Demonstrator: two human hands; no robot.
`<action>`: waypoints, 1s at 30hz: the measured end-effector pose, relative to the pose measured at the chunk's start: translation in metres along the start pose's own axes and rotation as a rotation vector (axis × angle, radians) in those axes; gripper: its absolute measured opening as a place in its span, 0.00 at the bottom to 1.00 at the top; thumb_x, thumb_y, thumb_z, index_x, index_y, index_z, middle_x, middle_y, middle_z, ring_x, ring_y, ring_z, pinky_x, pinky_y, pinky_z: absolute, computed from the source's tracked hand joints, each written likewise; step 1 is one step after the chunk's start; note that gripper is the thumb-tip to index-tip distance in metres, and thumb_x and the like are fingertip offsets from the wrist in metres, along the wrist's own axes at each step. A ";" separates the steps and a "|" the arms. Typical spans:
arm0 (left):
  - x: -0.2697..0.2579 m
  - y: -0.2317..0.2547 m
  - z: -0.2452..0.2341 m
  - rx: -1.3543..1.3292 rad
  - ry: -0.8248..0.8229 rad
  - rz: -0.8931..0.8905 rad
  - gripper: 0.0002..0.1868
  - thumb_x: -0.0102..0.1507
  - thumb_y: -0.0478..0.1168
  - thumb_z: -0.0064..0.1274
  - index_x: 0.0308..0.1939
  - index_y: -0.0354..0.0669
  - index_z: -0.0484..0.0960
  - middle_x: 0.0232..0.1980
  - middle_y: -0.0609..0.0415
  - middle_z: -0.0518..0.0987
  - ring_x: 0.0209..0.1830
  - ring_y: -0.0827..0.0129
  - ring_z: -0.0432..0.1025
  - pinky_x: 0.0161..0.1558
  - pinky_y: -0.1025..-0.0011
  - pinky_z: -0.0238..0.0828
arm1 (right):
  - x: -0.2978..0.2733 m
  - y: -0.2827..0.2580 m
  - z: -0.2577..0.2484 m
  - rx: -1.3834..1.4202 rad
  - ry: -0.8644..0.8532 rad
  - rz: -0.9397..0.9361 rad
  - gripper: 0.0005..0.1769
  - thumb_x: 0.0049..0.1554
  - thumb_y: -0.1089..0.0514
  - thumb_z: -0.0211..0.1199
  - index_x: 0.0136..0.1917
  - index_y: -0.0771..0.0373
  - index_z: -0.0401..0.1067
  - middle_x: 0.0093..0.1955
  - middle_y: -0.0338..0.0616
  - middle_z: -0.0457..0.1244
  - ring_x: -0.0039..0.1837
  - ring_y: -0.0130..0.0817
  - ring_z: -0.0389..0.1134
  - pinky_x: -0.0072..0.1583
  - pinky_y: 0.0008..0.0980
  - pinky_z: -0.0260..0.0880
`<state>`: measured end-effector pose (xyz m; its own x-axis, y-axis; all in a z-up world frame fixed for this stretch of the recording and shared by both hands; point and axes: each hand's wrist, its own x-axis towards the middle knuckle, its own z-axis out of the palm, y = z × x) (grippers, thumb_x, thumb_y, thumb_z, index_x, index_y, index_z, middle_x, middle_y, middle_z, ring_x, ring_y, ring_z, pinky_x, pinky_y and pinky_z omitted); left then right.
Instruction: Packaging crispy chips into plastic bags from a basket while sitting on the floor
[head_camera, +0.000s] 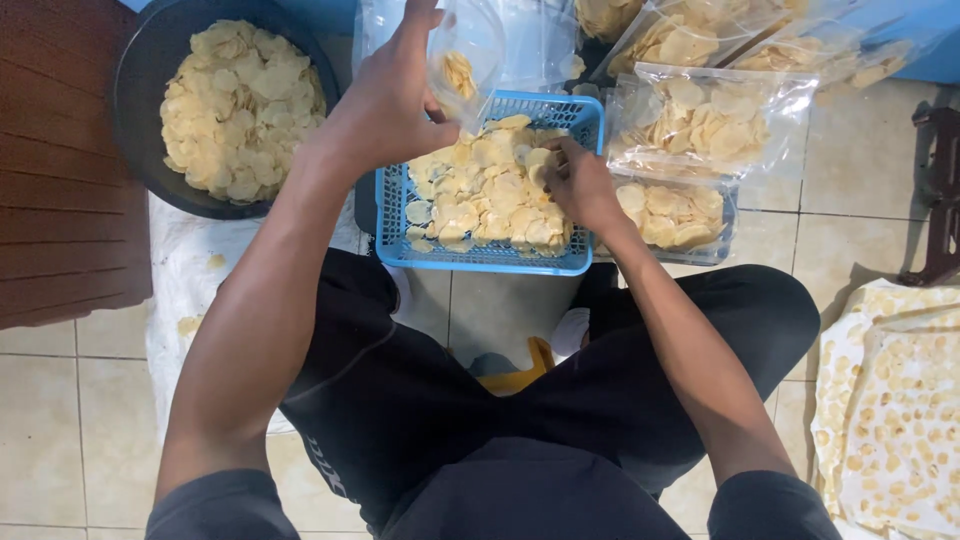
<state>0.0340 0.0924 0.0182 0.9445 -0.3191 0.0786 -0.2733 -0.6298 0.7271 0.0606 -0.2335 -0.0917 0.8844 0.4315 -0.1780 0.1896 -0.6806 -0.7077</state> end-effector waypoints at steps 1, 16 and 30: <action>0.000 -0.001 0.001 -0.002 0.001 -0.002 0.65 0.74 0.33 0.78 0.93 0.60 0.36 0.95 0.29 0.60 0.50 0.42 0.86 0.45 0.33 0.72 | -0.001 -0.001 -0.001 -0.002 -0.003 0.000 0.18 0.63 0.59 0.59 0.66 0.61 0.70 0.36 0.44 0.66 0.38 0.42 0.68 0.38 0.45 0.61; 0.001 0.008 -0.001 0.043 0.010 0.015 0.60 0.72 0.34 0.76 0.94 0.49 0.45 0.66 0.33 0.79 0.46 0.45 0.84 0.40 0.41 0.71 | -0.009 0.015 0.037 -0.735 -0.145 0.107 0.13 0.60 0.59 0.55 0.39 0.64 0.77 0.38 0.55 0.70 0.42 0.57 0.73 0.39 0.52 0.70; -0.002 0.005 -0.001 0.065 0.017 0.015 0.70 0.71 0.40 0.83 0.95 0.57 0.35 0.96 0.28 0.62 0.52 0.41 0.88 0.48 0.40 0.76 | -0.006 0.007 0.035 -0.680 -0.024 0.021 0.23 0.52 0.71 0.55 0.58 0.56 0.77 0.32 0.53 0.69 0.37 0.62 0.70 0.42 0.55 0.68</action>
<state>0.0311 0.0900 0.0223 0.9430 -0.3169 0.1013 -0.2981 -0.6697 0.6802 0.0419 -0.2196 -0.1196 0.8824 0.4220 -0.2078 0.4055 -0.9064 -0.1186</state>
